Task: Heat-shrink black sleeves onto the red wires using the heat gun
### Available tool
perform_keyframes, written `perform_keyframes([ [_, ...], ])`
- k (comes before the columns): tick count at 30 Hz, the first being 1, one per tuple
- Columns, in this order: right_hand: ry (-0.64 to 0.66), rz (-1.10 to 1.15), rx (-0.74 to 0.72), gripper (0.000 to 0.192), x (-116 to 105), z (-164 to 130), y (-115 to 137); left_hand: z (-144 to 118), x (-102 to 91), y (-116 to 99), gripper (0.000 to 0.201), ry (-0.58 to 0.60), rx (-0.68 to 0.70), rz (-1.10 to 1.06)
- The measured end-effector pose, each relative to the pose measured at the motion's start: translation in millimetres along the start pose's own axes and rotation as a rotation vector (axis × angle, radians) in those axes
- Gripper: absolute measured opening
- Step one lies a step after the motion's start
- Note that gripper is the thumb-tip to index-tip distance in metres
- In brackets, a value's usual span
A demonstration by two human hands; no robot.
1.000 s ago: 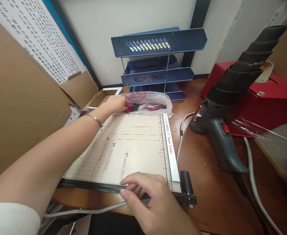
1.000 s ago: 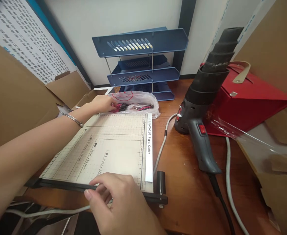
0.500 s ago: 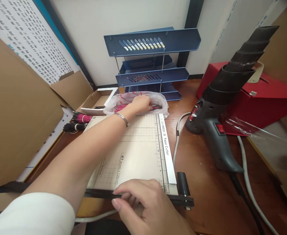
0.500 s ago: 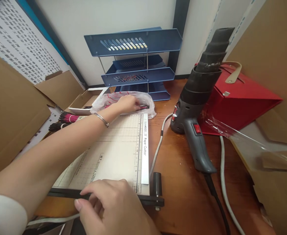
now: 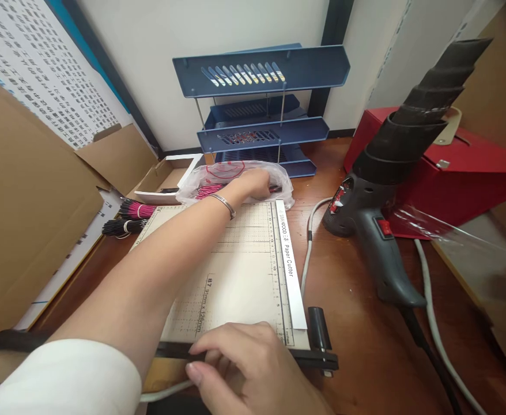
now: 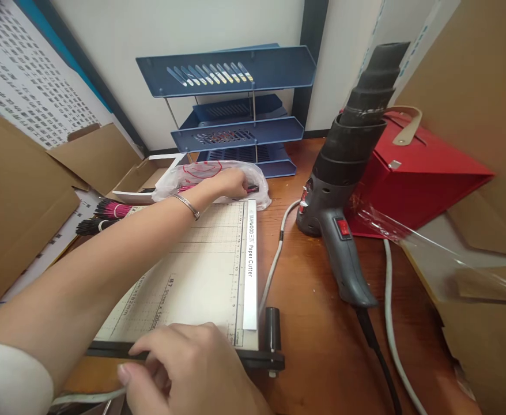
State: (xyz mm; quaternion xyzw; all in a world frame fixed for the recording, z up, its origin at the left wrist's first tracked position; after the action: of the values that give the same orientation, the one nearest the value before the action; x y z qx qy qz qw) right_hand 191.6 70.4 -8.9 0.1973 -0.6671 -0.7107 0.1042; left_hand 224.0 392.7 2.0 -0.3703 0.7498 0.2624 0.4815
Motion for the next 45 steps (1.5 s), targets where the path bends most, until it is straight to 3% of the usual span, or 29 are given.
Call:
perform_keyframes([
  [9,0.042,-0.02,-0.092,0.017,-6,-1,3,-20,-8.0,11,0.029,-0.105,0.006,-0.051],
  [15,0.083,-0.024,-0.101,0.016,-8,-2,6,-67,-21.0,33,0.013,-0.234,0.004,-0.113],
  [20,0.078,-0.045,-0.125,0.015,-9,-3,9,-115,-27.5,53,0.02,-0.328,0.003,-0.229],
  [23,0.075,-0.04,-0.129,0.015,-8,-3,10,-143,-23.5,45,0.021,-0.333,0.034,-0.296],
  [28,0.075,-0.054,-0.103,0.013,-7,-3,9,-181,4.1,-3,0.014,-0.216,0.234,-0.306],
  [31,0.08,-0.052,-0.102,0.013,-7,-3,10,-193,23.8,-26,0.017,-0.163,0.338,-0.259],
  [35,0.096,-0.05,-0.083,0.013,-7,-2,9,-198,35.2,-35,0.017,-0.161,0.395,-0.201],
  [39,0.084,-0.064,-0.071,0.015,-7,-3,7,-209,27.9,-35,0.014,-0.083,0.379,-0.176],
  [42,0.055,-0.055,-0.063,0.015,-6,-3,5,-209,11.4,-30,0.021,-0.038,0.316,-0.108],
  [45,0.035,-0.025,-0.058,0.016,-5,-2,3,-182,-13.4,-14,0.025,-0.212,0.22,-0.07],
])
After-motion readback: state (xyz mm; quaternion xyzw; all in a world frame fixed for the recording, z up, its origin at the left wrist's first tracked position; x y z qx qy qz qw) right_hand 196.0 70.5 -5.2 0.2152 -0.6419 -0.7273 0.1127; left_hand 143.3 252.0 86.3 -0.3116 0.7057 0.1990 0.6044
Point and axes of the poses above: each hand's wrist, its own z-axis towards the middle knuckle, its own x-axis out of the palm, y = z × x, the point moved 4 cm from there along z, towards the middle knuckle, and after that the axes turned 11 degrees about y, right-handed, at the moved point
